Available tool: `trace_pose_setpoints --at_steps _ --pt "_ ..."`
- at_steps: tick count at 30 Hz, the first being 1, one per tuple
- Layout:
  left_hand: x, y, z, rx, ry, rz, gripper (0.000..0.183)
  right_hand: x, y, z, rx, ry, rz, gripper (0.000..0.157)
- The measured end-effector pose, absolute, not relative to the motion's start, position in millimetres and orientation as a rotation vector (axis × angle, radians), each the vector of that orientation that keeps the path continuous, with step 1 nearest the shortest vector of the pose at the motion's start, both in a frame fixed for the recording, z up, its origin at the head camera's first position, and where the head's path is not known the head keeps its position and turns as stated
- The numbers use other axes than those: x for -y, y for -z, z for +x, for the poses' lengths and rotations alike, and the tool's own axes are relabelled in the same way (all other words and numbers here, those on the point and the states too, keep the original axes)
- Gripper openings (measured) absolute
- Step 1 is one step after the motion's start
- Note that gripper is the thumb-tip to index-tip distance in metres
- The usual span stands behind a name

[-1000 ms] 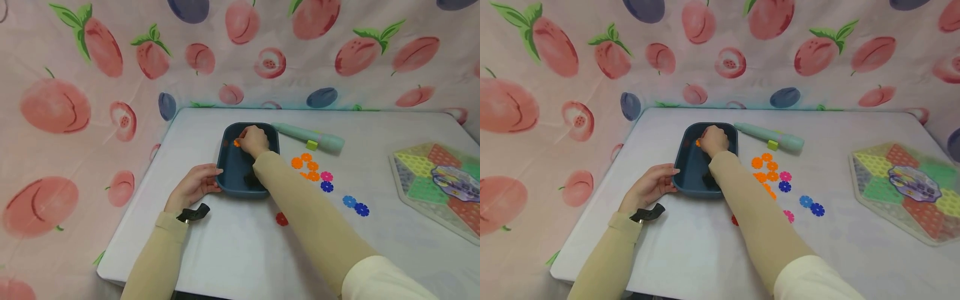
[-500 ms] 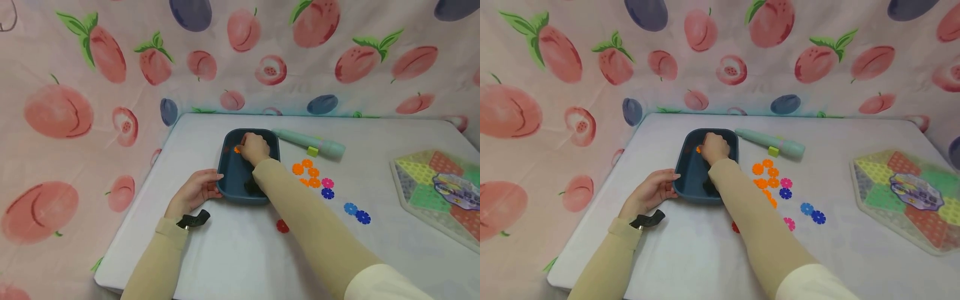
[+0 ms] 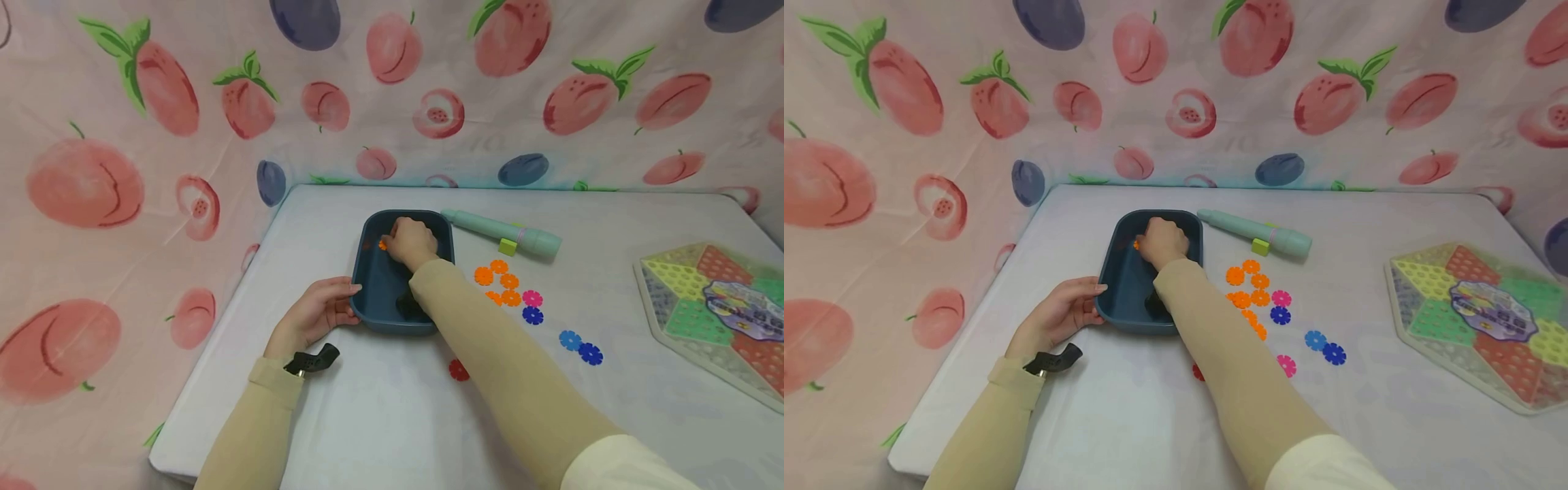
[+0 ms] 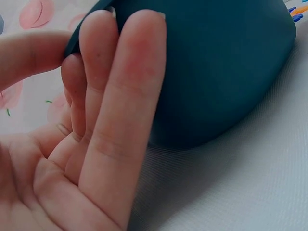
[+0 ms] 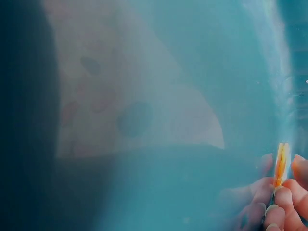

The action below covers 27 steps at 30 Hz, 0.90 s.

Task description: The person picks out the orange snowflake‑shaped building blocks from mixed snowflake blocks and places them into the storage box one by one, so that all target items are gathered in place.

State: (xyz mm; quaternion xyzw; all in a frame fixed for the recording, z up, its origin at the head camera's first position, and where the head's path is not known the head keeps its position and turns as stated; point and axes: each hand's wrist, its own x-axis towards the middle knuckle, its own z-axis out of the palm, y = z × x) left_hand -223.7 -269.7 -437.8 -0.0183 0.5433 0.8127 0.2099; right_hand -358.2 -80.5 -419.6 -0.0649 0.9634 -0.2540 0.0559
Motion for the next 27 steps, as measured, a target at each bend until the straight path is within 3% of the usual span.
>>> trace_pose_setpoints --at_steps 8,15,20,27 --pt "266.0 439.0 -224.8 -1.541 -2.248 -0.032 0.008 78.8 397.7 -346.7 -2.825 0.792 -0.211 0.044" --pt "271.9 439.9 -224.8 -1.558 -2.246 -0.085 0.011 64.8 361.1 -329.1 -2.753 0.912 -0.516 0.048" --pt "273.7 439.3 -222.3 -1.523 -2.269 -0.062 0.013 20.0 347.8 -310.7 -2.707 1.140 -0.647 0.045" --pt "269.9 438.6 -222.0 -1.544 -2.251 -0.055 0.010 -82.7 352.4 -283.0 -2.760 1.190 -0.538 0.046"
